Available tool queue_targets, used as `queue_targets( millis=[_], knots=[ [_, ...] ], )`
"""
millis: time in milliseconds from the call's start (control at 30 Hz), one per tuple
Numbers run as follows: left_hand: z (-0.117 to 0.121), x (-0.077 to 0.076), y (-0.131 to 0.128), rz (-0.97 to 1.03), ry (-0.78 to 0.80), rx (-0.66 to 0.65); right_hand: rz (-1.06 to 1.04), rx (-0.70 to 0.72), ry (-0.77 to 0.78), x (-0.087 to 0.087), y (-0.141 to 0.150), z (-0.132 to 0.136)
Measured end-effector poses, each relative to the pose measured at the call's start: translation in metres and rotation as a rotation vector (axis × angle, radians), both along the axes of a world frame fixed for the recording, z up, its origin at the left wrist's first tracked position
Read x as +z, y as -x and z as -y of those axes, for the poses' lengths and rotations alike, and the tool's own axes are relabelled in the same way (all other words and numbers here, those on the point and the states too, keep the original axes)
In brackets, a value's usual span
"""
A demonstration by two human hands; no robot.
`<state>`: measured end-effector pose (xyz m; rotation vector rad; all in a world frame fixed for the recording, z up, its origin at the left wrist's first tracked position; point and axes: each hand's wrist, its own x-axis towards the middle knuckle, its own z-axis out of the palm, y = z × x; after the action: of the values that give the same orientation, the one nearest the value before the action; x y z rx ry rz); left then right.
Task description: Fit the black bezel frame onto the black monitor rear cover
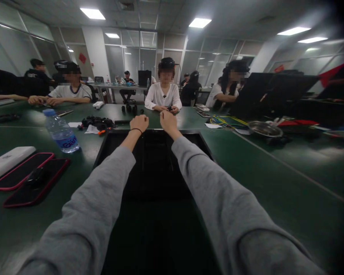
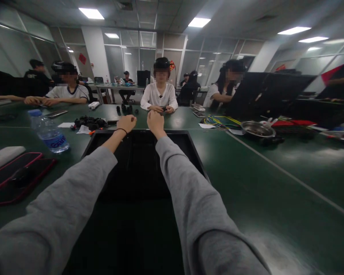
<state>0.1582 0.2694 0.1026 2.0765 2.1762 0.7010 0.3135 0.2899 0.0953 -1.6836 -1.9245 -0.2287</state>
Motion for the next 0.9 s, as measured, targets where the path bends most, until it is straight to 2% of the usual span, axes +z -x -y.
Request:
queue_targets(
  millis=[67,100,200,333,667,900],
  knots=[
    [-0.008,-0.022,-0.002,-0.024,0.058,0.058,0.082,0.092,0.158,-0.018,0.006,-0.003],
    [-0.011,-0.031,-0.002,-0.027,0.069,0.075,0.102,0.062,0.182,-0.027,0.009,-0.004],
    [-0.018,-0.045,-0.003,-0.066,0.011,0.09,0.081,-0.034,0.112,-0.046,0.019,-0.003],
    [-0.017,-0.044,-0.006,-0.103,-0.014,0.081,0.053,-0.056,0.037,-0.053,0.026,0.001],
    [0.001,-0.034,-0.011,-0.115,-0.018,0.07,0.134,0.005,0.034,-0.051,0.024,0.009],
    [-0.013,-0.041,-0.006,-0.123,0.044,0.059,0.157,0.018,0.014,-0.055,0.026,0.006]
  ],
)
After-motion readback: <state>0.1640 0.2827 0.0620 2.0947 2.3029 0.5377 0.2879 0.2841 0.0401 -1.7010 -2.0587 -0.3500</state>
